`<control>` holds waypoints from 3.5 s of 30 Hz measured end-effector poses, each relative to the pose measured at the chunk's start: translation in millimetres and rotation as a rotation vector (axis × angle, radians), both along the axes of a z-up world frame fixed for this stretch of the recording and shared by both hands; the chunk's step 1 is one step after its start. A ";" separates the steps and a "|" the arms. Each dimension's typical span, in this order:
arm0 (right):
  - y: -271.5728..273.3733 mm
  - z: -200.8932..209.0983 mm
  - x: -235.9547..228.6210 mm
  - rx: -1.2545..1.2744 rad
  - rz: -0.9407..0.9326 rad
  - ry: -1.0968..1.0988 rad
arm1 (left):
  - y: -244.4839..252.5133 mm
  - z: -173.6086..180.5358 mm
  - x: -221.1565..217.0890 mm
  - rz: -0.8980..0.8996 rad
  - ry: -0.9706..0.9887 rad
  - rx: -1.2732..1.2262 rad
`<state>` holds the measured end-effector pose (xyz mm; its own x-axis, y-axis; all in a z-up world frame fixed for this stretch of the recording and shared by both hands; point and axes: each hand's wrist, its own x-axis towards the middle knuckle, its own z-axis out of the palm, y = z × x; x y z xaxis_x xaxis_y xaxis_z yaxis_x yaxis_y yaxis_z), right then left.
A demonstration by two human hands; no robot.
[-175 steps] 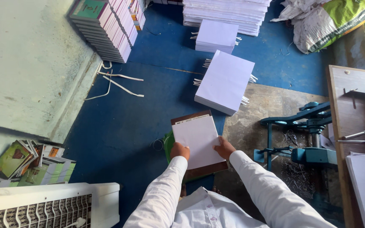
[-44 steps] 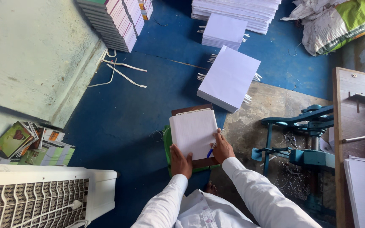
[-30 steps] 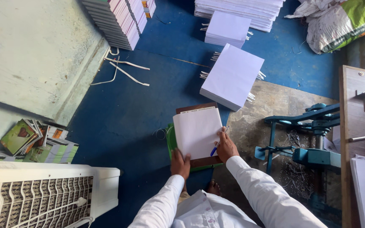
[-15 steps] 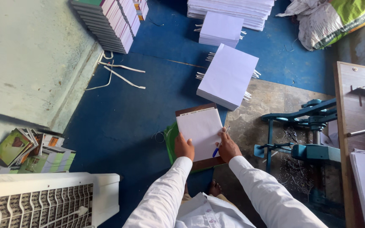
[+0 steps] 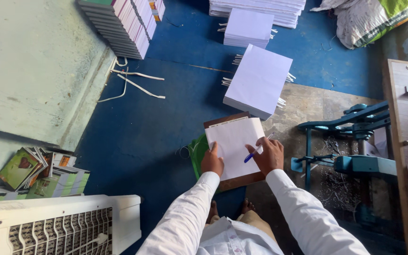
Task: The person stacks notebooks, places a sheet of paper on top, writes on it with a pen, and ties the stack with a string. The person handles notebooks, paper, a pen, and string during the process.
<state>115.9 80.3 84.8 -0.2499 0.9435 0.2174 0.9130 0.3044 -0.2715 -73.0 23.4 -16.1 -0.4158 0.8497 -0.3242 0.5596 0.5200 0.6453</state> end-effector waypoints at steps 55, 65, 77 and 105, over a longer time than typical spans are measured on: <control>-2.5 -33.0 -63.4 -0.411 -0.094 0.717 | -2.2 18.5 -6.9 -0.068 -0.011 -0.022; -19.2 -32.0 -57.3 -0.351 -0.075 0.642 | -4.1 18.9 -7.1 -0.060 0.005 0.030; -2.1 -34.0 -52.8 -0.363 -0.042 0.731 | -1.2 11.7 -6.6 -0.073 0.014 -0.003; -16.4 -29.3 -41.0 -0.355 -0.149 0.678 | -4.0 24.0 -6.7 -0.062 0.005 -0.007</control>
